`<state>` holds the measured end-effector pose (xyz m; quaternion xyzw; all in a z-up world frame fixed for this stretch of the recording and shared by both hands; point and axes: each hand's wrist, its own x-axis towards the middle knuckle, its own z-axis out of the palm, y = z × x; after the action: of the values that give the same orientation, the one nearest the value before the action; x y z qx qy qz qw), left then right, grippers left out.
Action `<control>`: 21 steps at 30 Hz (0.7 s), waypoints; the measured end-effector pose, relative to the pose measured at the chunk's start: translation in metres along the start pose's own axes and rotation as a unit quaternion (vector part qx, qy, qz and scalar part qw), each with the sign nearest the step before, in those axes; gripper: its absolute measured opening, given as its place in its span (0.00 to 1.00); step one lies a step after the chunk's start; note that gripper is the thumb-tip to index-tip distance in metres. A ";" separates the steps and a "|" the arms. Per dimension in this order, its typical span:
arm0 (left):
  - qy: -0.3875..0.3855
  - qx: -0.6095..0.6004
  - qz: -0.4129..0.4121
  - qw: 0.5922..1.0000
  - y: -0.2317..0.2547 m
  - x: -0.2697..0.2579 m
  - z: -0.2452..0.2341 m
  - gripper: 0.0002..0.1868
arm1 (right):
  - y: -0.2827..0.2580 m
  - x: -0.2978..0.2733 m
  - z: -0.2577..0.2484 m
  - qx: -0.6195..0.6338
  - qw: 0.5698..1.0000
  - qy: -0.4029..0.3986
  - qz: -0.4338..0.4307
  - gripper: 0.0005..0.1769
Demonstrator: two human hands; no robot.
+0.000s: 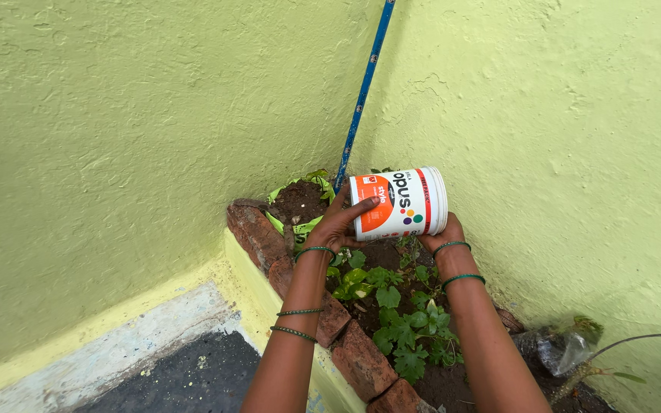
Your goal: The person holds a container over small plants in a brick garden bed, shakes the container to dispense granules, and then immerses the container in a white bucket of water.
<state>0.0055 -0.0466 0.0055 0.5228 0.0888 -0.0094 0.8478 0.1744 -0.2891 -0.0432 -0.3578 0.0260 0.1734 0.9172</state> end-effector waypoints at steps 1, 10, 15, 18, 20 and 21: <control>0.001 0.001 0.001 1.000 -0.001 0.001 0.002 0.70 | -0.002 0.000 -0.003 0.008 1.000 0.003 0.003 0.20; -0.002 0.026 -0.006 1.000 -0.008 0.004 0.011 0.71 | -0.005 -0.003 -0.022 -0.013 1.000 0.020 -0.007 0.20; -0.003 0.038 -0.009 0.999 -0.009 0.003 0.016 0.72 | -0.005 -0.012 -0.024 -0.028 0.999 0.037 -0.012 0.21; -0.016 0.039 -0.014 0.999 -0.011 0.003 0.018 0.72 | -0.005 -0.020 -0.024 -0.018 0.999 0.031 -0.021 0.21; -0.020 0.042 -0.012 0.999 -0.012 0.004 0.021 0.71 | -0.006 -0.025 -0.024 -0.015 1.000 0.017 -0.020 0.21; -0.022 0.044 -0.010 0.999 -0.012 0.005 0.023 0.71 | -0.007 -0.027 -0.024 -0.013 1.000 0.010 -0.020 0.21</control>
<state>0.0121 -0.0719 0.0039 0.5583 0.0749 -0.0336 0.8256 0.1529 -0.3180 -0.0517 -0.3719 0.0257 0.1521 0.9154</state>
